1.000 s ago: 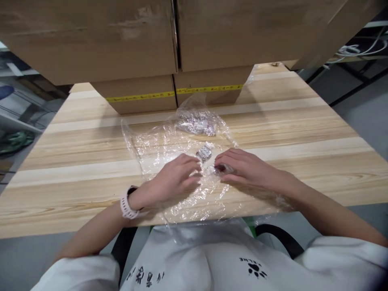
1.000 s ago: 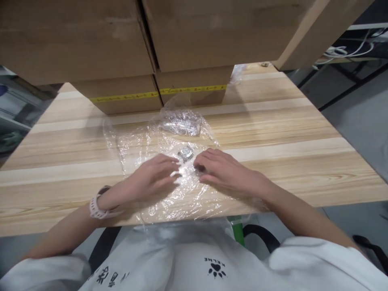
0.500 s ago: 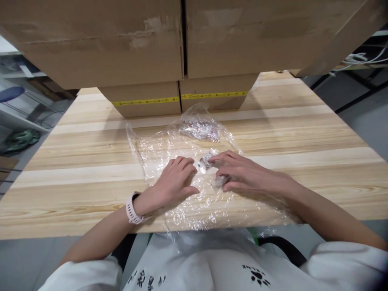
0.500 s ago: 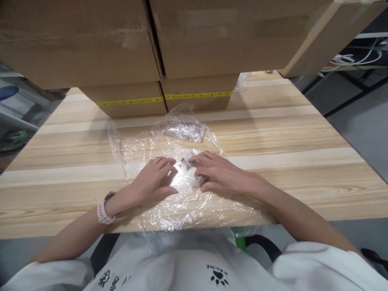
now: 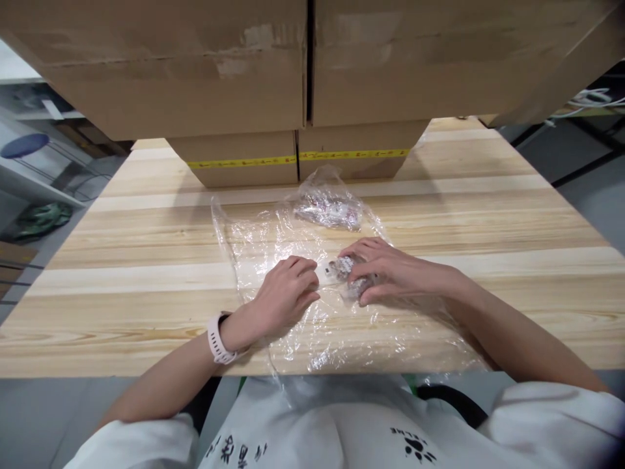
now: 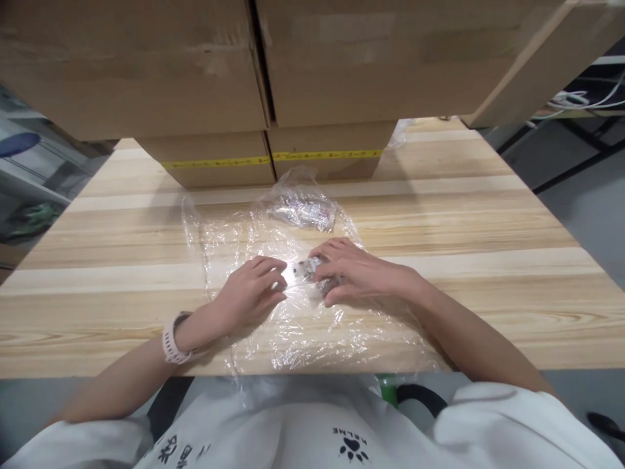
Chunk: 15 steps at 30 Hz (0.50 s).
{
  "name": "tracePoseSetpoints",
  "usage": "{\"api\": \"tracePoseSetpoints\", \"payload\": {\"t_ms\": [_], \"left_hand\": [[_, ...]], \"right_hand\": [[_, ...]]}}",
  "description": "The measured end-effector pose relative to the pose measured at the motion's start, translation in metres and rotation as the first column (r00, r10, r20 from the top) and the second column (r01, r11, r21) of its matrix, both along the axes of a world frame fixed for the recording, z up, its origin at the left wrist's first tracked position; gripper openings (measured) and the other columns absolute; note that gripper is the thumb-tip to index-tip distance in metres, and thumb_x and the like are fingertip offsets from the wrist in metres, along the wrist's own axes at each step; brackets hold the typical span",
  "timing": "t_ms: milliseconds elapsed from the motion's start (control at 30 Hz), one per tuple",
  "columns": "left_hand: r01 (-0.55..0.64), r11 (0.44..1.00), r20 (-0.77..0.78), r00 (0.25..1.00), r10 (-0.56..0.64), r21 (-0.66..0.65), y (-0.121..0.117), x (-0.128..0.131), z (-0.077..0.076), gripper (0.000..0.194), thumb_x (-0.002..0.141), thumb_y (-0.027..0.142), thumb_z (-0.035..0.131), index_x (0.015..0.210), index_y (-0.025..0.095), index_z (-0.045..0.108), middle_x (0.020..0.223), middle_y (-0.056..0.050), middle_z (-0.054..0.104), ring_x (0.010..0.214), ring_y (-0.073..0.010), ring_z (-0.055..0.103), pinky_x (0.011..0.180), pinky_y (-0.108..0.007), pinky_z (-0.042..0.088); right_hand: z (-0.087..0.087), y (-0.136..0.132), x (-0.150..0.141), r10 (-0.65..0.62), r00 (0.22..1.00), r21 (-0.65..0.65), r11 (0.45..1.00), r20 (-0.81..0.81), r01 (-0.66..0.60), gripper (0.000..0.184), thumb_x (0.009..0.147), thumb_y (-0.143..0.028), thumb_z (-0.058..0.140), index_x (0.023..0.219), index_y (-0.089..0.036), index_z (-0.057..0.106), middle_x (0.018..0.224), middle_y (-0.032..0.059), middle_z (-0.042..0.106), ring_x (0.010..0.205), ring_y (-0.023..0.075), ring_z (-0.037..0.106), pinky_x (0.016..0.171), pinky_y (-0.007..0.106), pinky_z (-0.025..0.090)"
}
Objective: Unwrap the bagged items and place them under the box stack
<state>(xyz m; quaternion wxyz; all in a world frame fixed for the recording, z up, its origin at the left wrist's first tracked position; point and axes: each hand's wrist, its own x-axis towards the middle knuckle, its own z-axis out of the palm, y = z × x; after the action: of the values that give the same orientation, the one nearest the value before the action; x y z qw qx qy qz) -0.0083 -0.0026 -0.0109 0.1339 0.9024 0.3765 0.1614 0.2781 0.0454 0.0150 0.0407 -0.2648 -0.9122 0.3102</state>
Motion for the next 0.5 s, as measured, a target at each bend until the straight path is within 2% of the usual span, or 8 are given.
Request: {"api": "tracePoseSetpoints", "payload": {"t_ms": [200,367,433,500], "left_hand": [[-0.007,0.999,0.051,0.999,0.009,-0.043,0.001,0.003,0.004,0.017,0.101,0.015,0.048,0.089,0.018,0.059,0.117,-0.011,0.072,0.105,-0.0266,0.062,0.087,-0.044,0.052],[-0.086,0.979,0.142,0.983,0.113,-0.186,0.001,0.005,0.012,0.015,0.103,0.021,0.041,0.093,0.021,0.052,0.092,-0.008,0.068,0.083,-0.0217,0.059,0.076,-0.04,0.047],[-0.097,0.935,0.215,0.96,0.179,-0.341,0.002,0.002,0.018,0.017,0.105,0.028,0.041,0.093,0.022,0.05,0.089,-0.006,0.067,0.079,-0.0198,0.06,0.072,-0.038,0.046],[-0.039,0.84,0.34,0.904,0.261,-0.542,0.003,-0.001,0.026,0.019,0.107,0.036,0.044,0.094,0.022,0.048,0.094,-0.006,0.07,0.083,-0.0195,0.066,0.072,-0.036,0.047]], "right_hand": [[-0.004,-0.007,0.002,-0.017,0.998,0.111,0.994,-0.056,0.023,0.024,0.098,-0.05,0.065,0.108,-0.029,0.072,0.135,0.0076,0.065,0.127,0.03,0.054,0.114,0.055,0.03],[-0.003,-0.008,-0.004,-0.124,0.981,0.117,0.983,-0.152,0.142,0.016,0.103,-0.039,0.058,0.108,-0.029,0.07,0.117,0.005,0.074,0.109,0.0256,0.064,0.11,0.052,0.037],[0.003,-0.007,-0.003,-0.191,0.946,0.072,0.974,-0.263,0.217,0.015,0.101,-0.038,0.061,0.107,-0.029,0.071,0.114,0.0046,0.075,0.108,0.0255,0.066,0.104,0.049,0.044],[0.011,-0.007,0.002,-0.275,0.882,-0.011,0.956,-0.382,0.293,0.015,0.095,-0.039,0.069,0.107,-0.029,0.072,0.114,0.0037,0.076,0.109,0.0249,0.068,0.099,0.045,0.049]]}}
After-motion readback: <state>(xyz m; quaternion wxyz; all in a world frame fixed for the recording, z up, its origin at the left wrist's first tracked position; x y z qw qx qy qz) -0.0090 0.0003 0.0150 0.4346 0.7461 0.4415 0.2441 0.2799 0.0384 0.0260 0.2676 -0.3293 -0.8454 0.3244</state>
